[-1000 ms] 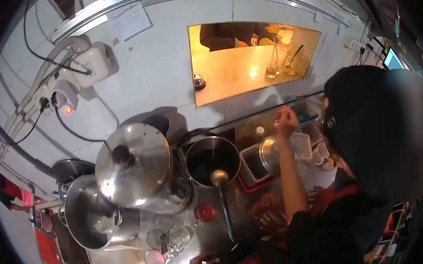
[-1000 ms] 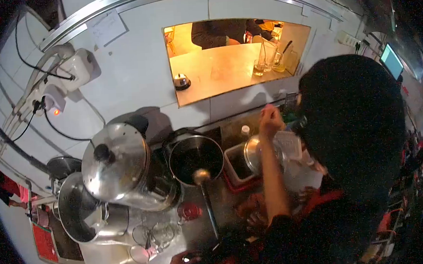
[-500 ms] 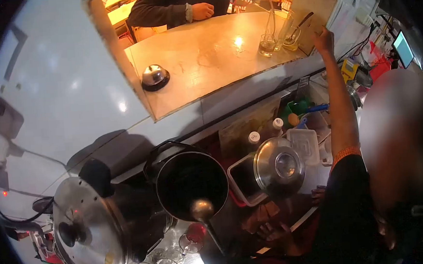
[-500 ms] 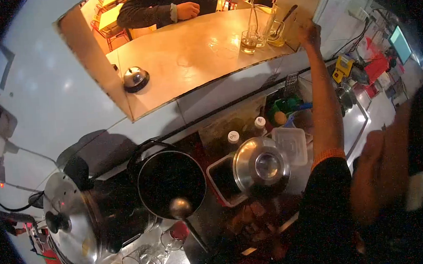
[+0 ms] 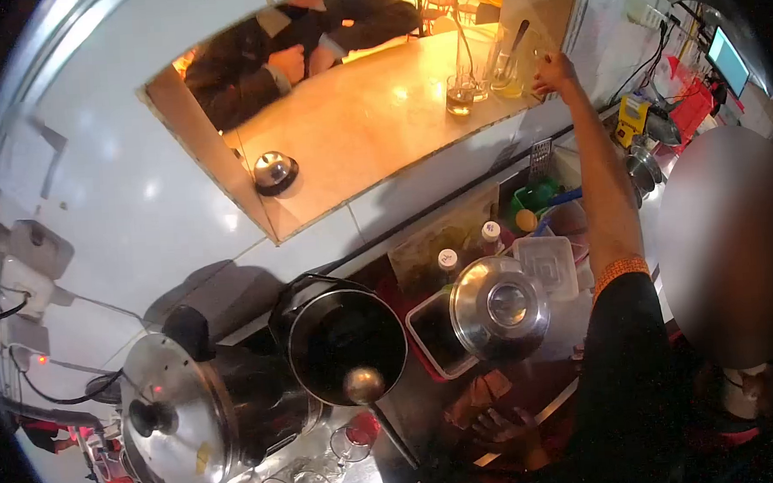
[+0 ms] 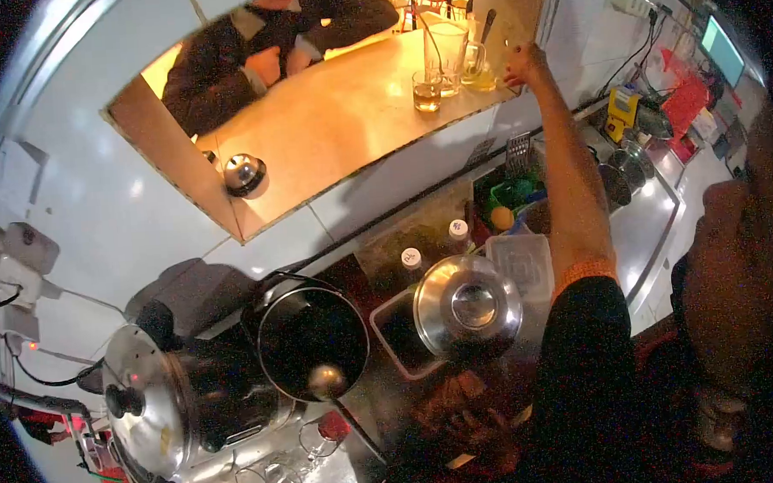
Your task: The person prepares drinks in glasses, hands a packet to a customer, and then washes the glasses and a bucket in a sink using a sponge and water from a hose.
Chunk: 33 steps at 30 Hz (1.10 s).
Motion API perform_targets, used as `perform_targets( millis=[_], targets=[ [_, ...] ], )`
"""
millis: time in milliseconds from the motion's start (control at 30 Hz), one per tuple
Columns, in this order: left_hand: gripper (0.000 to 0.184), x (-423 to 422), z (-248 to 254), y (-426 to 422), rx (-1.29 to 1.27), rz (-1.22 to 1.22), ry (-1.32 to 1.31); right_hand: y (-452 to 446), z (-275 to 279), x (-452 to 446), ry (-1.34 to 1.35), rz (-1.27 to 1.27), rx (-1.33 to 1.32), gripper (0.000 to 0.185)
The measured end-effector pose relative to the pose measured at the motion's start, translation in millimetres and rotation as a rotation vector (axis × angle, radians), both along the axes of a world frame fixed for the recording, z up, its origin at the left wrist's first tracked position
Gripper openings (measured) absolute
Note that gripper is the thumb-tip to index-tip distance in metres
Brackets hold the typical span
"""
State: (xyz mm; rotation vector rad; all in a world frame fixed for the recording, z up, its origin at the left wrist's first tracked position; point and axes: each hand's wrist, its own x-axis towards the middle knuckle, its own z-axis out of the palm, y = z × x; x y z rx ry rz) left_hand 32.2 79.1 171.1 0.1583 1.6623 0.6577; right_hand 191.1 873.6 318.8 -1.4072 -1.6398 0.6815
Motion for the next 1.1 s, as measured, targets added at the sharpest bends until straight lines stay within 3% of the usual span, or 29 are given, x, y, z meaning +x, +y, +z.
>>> perform_targets(
  millis=[67,133,200,267,333,367,400,433,467,500,533,567,600,767,833,900,967,1033,1100],
  targets=[
    [0.031,2.5,-18.2,-17.6,0.057,-0.078,0.071,-16.5,-2.7,3.2,0.086,-0.022,-0.027,0.026],
    [0.03,4.1,-37.3,-32.3,0.092,-0.11,0.058,-26.8,-6.2,11.9,-0.703,-0.154,0.468,0.02],
    [0.029,7.6,-29.7,-32.8,0.119,-0.103,0.059,-17.2,-17.6,21.0,-0.586,-0.383,0.301,0.016],
    [0.028,4.1,-11.8,-24.6,0.143,-0.13,0.072,-10.4,-33.5,53.9,-1.033,-0.274,0.335,0.021],
    [0.028,1.6,6.2,-25.5,0.163,-0.16,0.083,-74.0,-16.2,52.6,-0.462,-0.447,0.132,0.029],
    [0.028,6.4,9.9,-35.8,0.168,-0.167,0.082,-84.1,-25.0,62.2,-0.575,-0.503,0.271,0.031],
    [0.037,0.9,-12.6,-56.4,0.487,-0.266,0.147,-90.6,-38.9,71.2,-0.69,-0.549,0.411,0.033],
    [0.046,-0.7,-45.4,-77.9,0.797,-0.35,0.215,-131.0,-26.2,67.0,-0.626,-0.621,0.337,0.032],
    [0.039,5.8,-49.3,-78.9,0.207,-0.171,0.137,-176.9,-14.9,57.7,-0.576,-0.678,0.256,0.032],
    [0.039,8.7,-43.8,-82.9,0.353,-0.185,0.314,-204.8,-27.2,61.1,-1.212,-0.573,0.732,0.035],
    [0.04,13.5,-44.1,-86.2,0.329,-0.096,0.167,-234.6,-38.7,64.1,-1.038,-0.551,0.371,0.033],
    [0.042,16.6,-20.8,-82.3,0.383,-0.28,0.479,-268.5,-60.0,53.9,-1.094,-0.464,0.36,0.033],
    [0.044,20.3,-15.6,-86.9,0.461,-0.254,0.487,-291.3,-71.8,68.2,-0.993,-0.327,0.297,0.031],
    [0.048,28.5,7.0,-103.7,0.349,-0.097,0.214,-460.5,-92.0,59.2,-0.285,0.109,0.008,0.02],
    [0.049,28.9,-20.8,-114.9,0.376,-0.104,0.225,-507.5,-88.5,48.8,0.003,0.239,-0.119,0.016],
    [0.05,34.6,-32.7,-122.2,0.392,0.139,0.035,-548.5,-80.5,40.3,0.284,0.349,-0.25,0.013],
    [0.044,38.6,-37.5,-126.0,0.373,0.195,-0.033,-574.8,-79.9,36.0,0.15,0.568,-0.404,0.015],
    [0.037,35.8,-64.6,-130.5,0.453,0.426,0.123,-596.8,-96.2,29.1,0.086,0.757,-0.509,0.017],
    [0.031,30.5,-100.5,-133.0,0.601,0.666,0.568,-631.0,-93.2,10.9,-0.223,0.896,-0.542,0.019]
  ],
)
